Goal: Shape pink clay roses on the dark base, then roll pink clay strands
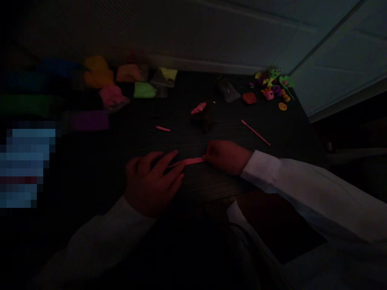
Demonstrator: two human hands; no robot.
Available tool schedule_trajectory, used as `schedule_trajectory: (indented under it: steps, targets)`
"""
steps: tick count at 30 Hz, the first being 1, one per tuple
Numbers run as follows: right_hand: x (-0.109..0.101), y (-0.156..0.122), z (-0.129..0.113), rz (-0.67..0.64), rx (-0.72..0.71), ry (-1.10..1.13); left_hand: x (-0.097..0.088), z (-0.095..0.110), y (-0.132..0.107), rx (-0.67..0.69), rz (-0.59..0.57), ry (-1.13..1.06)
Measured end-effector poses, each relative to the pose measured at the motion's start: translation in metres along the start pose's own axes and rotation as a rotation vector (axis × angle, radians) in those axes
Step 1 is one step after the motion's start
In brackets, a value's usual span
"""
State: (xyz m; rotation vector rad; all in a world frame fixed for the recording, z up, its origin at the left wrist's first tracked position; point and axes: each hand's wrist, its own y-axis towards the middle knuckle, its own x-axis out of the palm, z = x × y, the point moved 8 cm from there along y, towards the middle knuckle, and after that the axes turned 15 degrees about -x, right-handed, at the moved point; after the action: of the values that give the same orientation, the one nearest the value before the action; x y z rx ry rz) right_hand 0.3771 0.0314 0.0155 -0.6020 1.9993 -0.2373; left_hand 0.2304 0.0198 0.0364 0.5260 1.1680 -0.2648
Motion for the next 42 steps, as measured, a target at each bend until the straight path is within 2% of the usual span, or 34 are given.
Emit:
schedule_trajectory:
  steps: [12,18,23,27,33,42]
  targets:
    - [0.001,-0.001,0.001,-0.014,0.015,-0.003,0.000,0.001,-0.001,-0.016,-0.015,-0.024]
    - [0.001,-0.003,0.002,0.011,0.017,0.007,-0.015,-0.023,-0.007,-0.091,0.077,0.001]
    - [0.000,-0.004,0.000,0.026,-0.021,0.060,-0.013,-0.034,-0.015,-0.085,0.064,0.047]
    - [0.002,-0.004,0.002,0.006,-0.016,0.225,-0.011,-0.032,-0.016,-0.079,0.058,0.050]
    - [0.013,-0.005,0.014,-0.073,0.083,0.612,-0.013,-0.030,-0.014,-0.079,0.077,0.044]
    - [0.025,-0.005,0.021,-0.063,0.103,0.905,-0.011,-0.031,-0.013,-0.085,0.033,0.015]
